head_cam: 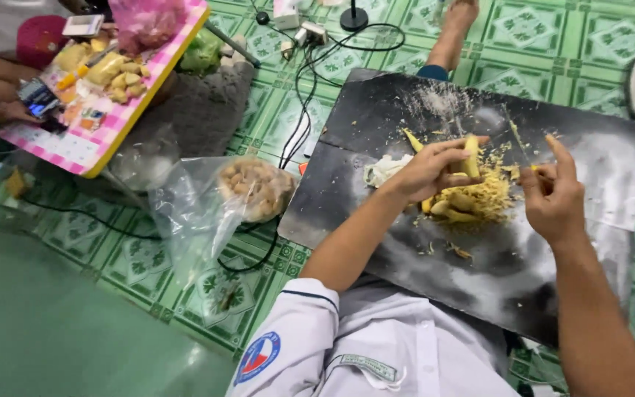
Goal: Peeling and scraping the skin off turmeric roots using a small knife over a work surface.
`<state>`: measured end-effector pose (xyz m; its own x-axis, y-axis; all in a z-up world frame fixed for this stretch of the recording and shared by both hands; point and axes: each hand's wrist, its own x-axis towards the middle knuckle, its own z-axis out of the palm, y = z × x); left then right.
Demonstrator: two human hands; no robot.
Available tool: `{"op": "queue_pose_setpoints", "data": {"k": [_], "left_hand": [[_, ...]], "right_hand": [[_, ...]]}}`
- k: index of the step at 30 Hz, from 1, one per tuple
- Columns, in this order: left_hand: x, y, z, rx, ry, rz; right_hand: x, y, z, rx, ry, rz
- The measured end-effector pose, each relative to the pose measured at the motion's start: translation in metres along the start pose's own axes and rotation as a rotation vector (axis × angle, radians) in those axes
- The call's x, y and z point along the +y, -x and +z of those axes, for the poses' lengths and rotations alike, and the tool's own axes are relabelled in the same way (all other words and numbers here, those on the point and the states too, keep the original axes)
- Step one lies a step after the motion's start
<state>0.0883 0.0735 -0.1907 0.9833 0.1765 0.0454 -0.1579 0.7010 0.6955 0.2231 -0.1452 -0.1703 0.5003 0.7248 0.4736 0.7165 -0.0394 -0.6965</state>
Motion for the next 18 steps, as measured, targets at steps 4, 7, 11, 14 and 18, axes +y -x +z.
{"op": "queue_pose_setpoints", "data": {"k": [4, 7, 11, 14, 18], "left_hand": [[-0.013, -0.007, -0.007, 0.031, 0.015, 0.019], [-0.023, -0.012, -0.015, 0.042, 0.098, 0.034], [-0.042, -0.014, -0.029, 0.074, 0.040, 0.121], [-0.036, -0.019, -0.027, 0.091, -0.037, 0.135], [-0.026, -0.002, -0.005, 0.102, -0.061, 0.213]], "right_hand": [[-0.008, 0.002, 0.007, -0.011, 0.255, -0.011], [-0.005, 0.005, 0.012, -0.060, 0.165, 0.063], [0.026, 0.012, 0.025, 0.065, 0.298, -0.109], [0.022, 0.012, 0.024, 0.124, 0.274, -0.186], [0.019, 0.013, 0.028, 0.076, 0.265, -0.194]]}}
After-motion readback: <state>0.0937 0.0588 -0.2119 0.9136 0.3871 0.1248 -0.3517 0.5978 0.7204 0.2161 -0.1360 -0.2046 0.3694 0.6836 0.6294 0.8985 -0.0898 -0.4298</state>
